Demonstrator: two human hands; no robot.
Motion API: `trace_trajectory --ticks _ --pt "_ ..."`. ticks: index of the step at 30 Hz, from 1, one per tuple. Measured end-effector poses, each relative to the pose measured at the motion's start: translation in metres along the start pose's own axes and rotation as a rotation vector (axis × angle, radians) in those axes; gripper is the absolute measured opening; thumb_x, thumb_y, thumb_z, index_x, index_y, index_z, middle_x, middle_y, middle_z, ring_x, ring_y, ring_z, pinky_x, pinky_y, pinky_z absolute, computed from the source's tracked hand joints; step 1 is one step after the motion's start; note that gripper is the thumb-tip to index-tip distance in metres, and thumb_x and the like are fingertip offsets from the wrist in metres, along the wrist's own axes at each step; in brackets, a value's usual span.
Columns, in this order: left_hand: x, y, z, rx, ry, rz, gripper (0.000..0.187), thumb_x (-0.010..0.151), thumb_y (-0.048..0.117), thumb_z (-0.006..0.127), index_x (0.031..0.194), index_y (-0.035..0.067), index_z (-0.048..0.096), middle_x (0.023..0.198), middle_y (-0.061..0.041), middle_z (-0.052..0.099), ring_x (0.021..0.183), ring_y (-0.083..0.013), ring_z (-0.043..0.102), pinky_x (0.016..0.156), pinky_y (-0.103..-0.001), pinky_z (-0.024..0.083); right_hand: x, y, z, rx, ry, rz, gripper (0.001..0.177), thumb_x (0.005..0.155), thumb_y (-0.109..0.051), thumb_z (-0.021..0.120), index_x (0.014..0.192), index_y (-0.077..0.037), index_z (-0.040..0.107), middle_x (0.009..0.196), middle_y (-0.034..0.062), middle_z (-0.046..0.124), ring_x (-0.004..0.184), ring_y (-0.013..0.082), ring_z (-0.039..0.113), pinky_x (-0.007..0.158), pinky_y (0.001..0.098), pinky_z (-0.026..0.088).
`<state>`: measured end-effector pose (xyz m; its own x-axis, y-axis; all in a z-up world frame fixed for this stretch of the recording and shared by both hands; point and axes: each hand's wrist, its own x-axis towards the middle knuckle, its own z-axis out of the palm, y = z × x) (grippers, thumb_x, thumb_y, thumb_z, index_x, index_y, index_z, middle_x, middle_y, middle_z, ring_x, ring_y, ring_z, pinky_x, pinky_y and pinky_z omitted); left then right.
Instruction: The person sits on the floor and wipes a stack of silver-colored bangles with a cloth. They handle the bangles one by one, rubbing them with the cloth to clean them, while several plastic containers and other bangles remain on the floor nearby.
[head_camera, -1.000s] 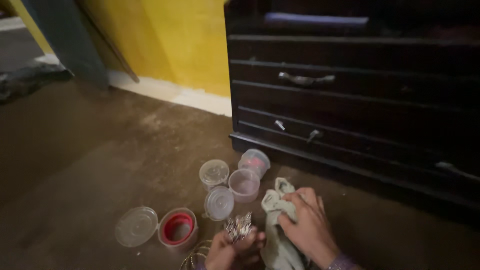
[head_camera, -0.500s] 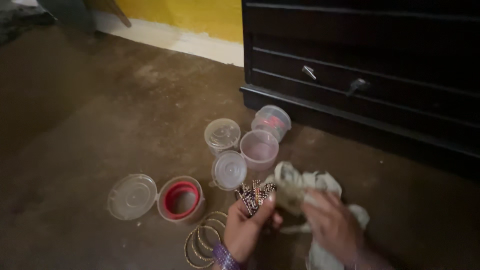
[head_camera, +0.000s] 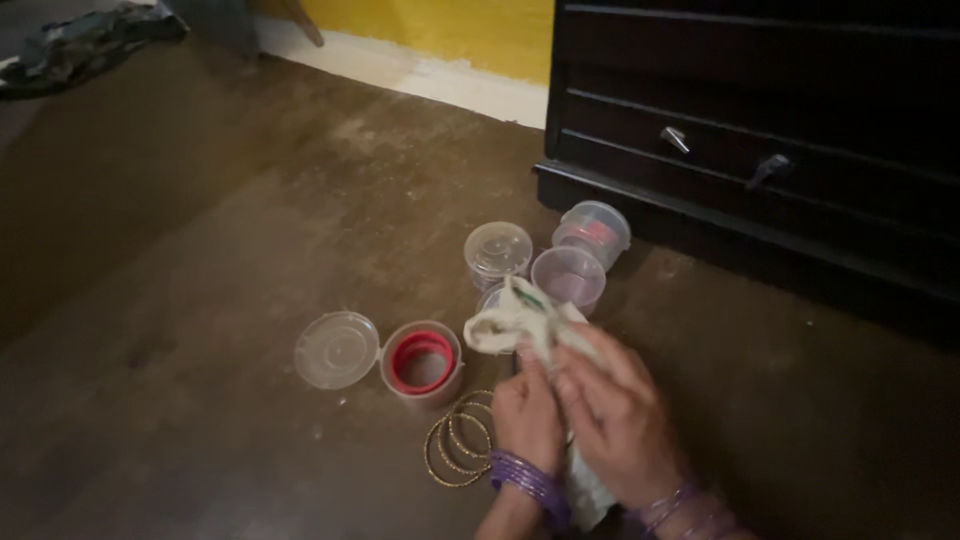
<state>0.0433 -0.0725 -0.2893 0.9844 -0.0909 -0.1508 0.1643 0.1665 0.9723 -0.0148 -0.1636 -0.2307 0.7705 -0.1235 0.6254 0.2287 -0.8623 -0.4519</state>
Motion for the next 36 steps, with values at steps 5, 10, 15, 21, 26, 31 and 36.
trace_trajectory --ticks 5,10,15,21,26,31,36 --pt "-0.017 0.028 0.010 -0.060 -0.080 -0.003 0.059 0.099 0.043 0.065 0.062 -0.003 0.067 0.053 0.000 0.057 0.047 -0.0086 0.047 0.042 -0.031 0.036 -0.005 0.095 0.029 0.631 -0.082 0.817 0.036 0.100 -0.026 0.062 0.127 -0.004 0.073 0.112 0.0100 0.078 0.090 0.0165 0.064 0.079 0.0289 0.051" --pt "-0.018 0.034 0.008 -0.151 -0.123 0.049 0.050 0.096 0.044 0.064 0.068 0.004 0.073 0.057 0.004 0.062 0.051 -0.0059 0.052 0.047 -0.028 0.042 -0.002 0.113 0.020 0.767 -0.216 0.994 0.038 0.098 -0.028 0.060 0.126 -0.006 0.074 0.108 0.0110 0.075 0.085 0.0178 0.067 0.073 0.0306 0.054" --pt "0.007 -0.022 0.009 -0.039 0.007 0.037 0.045 0.098 0.039 0.067 0.073 0.001 0.070 0.063 0.000 0.064 0.061 -0.0076 0.057 0.054 -0.027 0.048 0.013 0.011 -0.015 0.070 -0.054 0.219 0.031 0.091 -0.022 0.064 0.117 -0.008 0.074 0.115 0.0109 0.071 0.098 0.0190 0.069 0.083 0.0320 0.055" --pt "0.021 -0.039 0.006 -0.270 -0.019 -0.039 0.019 0.092 0.021 0.064 0.087 0.003 0.069 0.074 0.003 0.071 0.067 -0.0084 0.066 0.057 -0.028 0.054 0.011 -0.040 -0.010 -0.003 0.099 -0.127 0.026 0.093 -0.020 0.062 0.112 -0.008 0.075 0.118 0.0151 0.066 0.103 0.0299 0.063 0.089 0.0399 0.051" --pt "0.006 -0.003 0.011 -0.096 -0.015 0.032 0.051 0.105 0.034 0.061 0.072 -0.004 0.070 0.059 0.002 0.056 0.056 -0.0057 0.046 0.047 -0.028 0.036 0.007 -0.010 -0.001 0.027 0.081 0.221 0.028 0.097 -0.020 0.059 0.114 -0.005 0.074 0.112 0.0139 0.068 0.103 0.0253 0.067 0.087 0.0369 0.053" --pt "-0.010 0.034 0.008 -0.299 -0.102 -0.018 0.051 0.104 0.040 0.059 0.074 0.001 0.074 0.062 0.004 0.063 0.052 -0.0042 0.050 0.046 -0.026 0.038 -0.008 0.077 0.025 0.706 0.059 0.924 0.028 0.098 -0.021 0.060 0.117 -0.006 0.073 0.108 0.0112 0.072 0.098 0.0222 0.069 0.085 0.0343 0.054" --pt "-0.011 0.039 0.008 -0.248 -0.095 -0.031 0.050 0.102 0.043 0.059 0.076 0.004 0.075 0.061 0.002 0.063 0.049 -0.0059 0.052 0.044 -0.025 0.039 -0.018 0.102 0.024 0.884 -0.049 1.090 0.027 0.098 -0.021 0.062 0.117 -0.007 0.073 0.107 0.0092 0.073 0.095 0.0201 0.069 0.082 0.0326 0.055"
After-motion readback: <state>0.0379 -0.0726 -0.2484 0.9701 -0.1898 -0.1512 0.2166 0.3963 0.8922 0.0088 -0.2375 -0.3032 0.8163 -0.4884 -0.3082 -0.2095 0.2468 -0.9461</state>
